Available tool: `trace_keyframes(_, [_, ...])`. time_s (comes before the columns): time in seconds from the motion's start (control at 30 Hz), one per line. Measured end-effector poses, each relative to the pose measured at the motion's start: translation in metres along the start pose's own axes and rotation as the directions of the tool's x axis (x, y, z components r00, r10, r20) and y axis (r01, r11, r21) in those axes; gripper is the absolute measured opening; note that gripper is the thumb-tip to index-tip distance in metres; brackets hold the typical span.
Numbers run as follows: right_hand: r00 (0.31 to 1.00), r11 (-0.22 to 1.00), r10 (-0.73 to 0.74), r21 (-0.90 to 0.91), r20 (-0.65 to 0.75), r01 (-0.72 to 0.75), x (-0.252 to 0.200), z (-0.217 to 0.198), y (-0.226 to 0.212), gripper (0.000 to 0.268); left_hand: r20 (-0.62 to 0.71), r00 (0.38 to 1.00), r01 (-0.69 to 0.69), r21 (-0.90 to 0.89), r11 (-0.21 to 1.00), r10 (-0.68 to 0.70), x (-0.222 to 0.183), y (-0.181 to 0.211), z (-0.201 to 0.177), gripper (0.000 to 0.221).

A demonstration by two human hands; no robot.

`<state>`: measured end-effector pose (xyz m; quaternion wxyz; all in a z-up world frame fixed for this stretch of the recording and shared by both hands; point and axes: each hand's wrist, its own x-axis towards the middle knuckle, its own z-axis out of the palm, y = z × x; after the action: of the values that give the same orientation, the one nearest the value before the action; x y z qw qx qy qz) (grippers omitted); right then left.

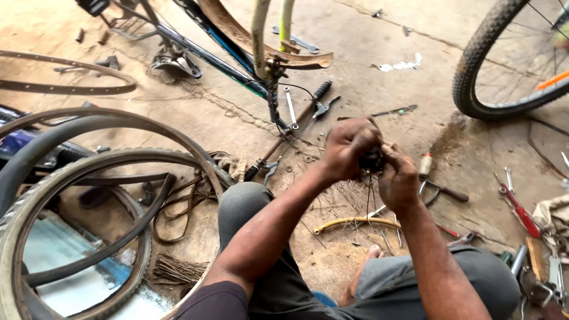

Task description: The person is repairing a bicycle wheel hub and adjusting spokes by hand while sitting on the floor.

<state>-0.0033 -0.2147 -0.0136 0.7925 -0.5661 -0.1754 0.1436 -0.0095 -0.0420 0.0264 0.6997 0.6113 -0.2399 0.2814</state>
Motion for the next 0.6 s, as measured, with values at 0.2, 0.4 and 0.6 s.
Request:
trace_keyframes(0.2, [0.994,0.841,0.093,0.531,0.055,-0.107,0.002,0.003,-0.026,0.025,0.122,0.992,0.017,0.152,0.988,-0.036,-0.006,0.006,-0.004,0.057])
trace_keyframes(0.4, [0.991,0.668,-0.117,-0.733,0.066,0.128,-0.008,0.017,-0.048,0.023,0.136,0.99,0.009,0.158,0.987,-0.03,-0.006,0.002,0.004,0.058])
trace_keyframes(0.6, [0.967,0.996,-0.079,0.008,-0.242,0.084,-0.016,0.01,-0.072,0.014,0.057,0.989,0.098,0.416,0.904,-0.134,-0.01,-0.027,0.007,0.058])
